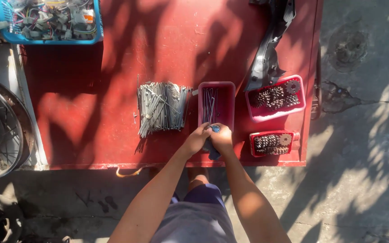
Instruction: Cleaning individual motorcycle spokes using a cloth at an outdoor workbench.
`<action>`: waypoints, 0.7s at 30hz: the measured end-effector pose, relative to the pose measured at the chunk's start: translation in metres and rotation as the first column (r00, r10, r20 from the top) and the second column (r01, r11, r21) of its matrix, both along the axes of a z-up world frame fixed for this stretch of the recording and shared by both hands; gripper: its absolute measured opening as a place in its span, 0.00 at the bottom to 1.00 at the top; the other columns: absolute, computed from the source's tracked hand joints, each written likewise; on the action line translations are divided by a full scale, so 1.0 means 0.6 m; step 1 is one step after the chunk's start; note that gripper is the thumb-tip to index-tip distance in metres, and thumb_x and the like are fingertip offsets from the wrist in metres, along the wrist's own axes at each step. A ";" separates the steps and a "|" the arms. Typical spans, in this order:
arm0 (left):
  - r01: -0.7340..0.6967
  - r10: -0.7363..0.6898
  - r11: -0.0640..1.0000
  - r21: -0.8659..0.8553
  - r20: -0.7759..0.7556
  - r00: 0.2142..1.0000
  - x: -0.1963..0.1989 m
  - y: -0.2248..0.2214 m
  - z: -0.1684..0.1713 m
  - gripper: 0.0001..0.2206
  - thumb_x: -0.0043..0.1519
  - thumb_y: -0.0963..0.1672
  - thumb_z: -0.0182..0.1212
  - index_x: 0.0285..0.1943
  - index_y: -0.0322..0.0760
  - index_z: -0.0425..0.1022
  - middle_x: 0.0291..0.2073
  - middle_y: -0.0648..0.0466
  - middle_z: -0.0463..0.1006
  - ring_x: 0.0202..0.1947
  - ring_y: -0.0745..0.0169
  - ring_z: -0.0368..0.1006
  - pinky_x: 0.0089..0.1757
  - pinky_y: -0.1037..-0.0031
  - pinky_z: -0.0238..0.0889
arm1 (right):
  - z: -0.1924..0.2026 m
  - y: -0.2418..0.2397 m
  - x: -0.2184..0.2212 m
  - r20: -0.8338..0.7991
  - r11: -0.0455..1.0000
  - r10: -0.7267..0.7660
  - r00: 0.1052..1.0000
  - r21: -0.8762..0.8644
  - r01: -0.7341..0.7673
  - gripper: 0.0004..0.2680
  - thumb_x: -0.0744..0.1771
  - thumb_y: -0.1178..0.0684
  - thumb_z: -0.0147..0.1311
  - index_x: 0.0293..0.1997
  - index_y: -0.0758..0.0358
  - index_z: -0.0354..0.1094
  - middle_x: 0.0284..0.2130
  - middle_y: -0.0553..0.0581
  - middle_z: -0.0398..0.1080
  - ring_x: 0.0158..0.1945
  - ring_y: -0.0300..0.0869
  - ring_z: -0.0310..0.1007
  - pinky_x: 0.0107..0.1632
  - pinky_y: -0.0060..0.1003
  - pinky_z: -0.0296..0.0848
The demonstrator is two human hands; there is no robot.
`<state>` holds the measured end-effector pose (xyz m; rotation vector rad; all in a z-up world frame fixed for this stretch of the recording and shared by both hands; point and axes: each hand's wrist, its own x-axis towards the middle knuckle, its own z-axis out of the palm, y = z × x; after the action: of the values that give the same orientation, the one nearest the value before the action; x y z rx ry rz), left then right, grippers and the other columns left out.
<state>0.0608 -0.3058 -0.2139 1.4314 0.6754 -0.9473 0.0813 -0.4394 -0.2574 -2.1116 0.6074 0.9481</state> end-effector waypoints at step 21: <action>-0.304 0.338 0.916 0.263 -0.096 0.936 -0.055 0.063 -0.079 0.20 0.71 0.49 0.48 0.68 0.39 0.72 0.55 0.42 0.79 0.60 0.45 0.72 0.58 0.56 0.66 | 0.005 0.094 0.013 -0.052 0.975 -0.029 0.998 0.216 0.040 0.14 0.64 0.42 0.60 0.53 0.51 0.76 0.46 0.66 0.76 0.55 0.57 0.74 0.57 0.49 0.70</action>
<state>0.0275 -0.2682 -0.2614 1.4174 1.1287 -0.7247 0.0889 -0.3832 -0.2546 -1.8834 0.5367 1.0015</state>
